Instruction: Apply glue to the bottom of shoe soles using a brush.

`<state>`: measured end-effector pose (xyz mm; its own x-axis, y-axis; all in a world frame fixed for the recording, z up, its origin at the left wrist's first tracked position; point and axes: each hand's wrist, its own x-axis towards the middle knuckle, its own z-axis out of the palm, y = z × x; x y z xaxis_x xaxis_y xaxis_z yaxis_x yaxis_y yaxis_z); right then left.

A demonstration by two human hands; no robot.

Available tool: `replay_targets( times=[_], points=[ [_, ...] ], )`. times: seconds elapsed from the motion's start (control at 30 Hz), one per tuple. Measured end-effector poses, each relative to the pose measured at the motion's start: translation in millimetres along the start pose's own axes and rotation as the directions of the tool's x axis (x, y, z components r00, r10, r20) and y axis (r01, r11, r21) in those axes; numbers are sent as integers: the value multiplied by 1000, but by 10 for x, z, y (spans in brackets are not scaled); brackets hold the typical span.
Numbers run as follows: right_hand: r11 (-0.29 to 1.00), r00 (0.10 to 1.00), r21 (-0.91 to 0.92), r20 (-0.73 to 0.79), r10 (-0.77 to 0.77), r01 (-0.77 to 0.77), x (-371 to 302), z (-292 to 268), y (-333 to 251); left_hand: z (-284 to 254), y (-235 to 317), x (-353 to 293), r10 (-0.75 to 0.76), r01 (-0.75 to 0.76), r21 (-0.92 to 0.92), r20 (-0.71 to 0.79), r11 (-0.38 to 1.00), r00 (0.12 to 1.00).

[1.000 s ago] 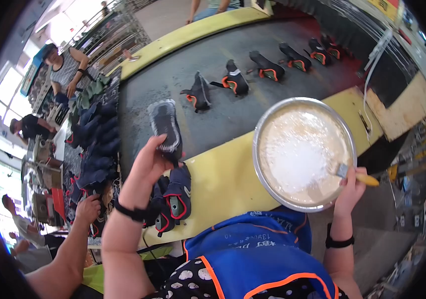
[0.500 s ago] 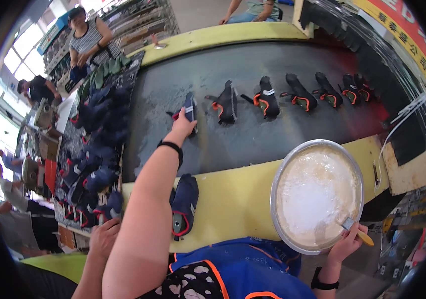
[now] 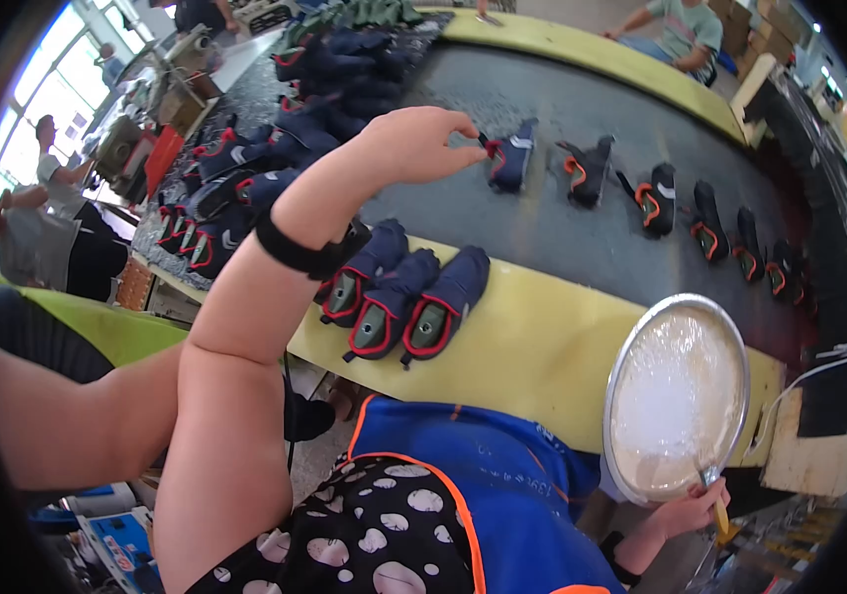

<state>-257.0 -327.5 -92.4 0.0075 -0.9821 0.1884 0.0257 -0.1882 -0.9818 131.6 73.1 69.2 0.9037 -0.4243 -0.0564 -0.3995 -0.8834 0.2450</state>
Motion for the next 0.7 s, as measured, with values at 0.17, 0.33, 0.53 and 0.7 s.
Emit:
replay_targets(
  times=[0.17, 0.33, 0.53, 0.7],
  points=[
    [999, 999, 33, 34, 29, -30, -11, 36, -24, 10, -1433, 719, -395, 401, -34, -263, 916, 880],
    [992, 998, -116, -33, -47, 42, 90, -153, -81, -18, -2278, 870, -764, 739, -257, -407, 622, 501],
    [970, 988, -210, -72, -140, 122, -115, 179, -603, -120, -2789, 1076, -687, 631, -334, -557, 701, 468],
    [957, 982, -238, -50, -183, 167, -89, 411, -633, -138, -2953, 1465, -682, 606, -362, -571, 708, 456]
  ],
)
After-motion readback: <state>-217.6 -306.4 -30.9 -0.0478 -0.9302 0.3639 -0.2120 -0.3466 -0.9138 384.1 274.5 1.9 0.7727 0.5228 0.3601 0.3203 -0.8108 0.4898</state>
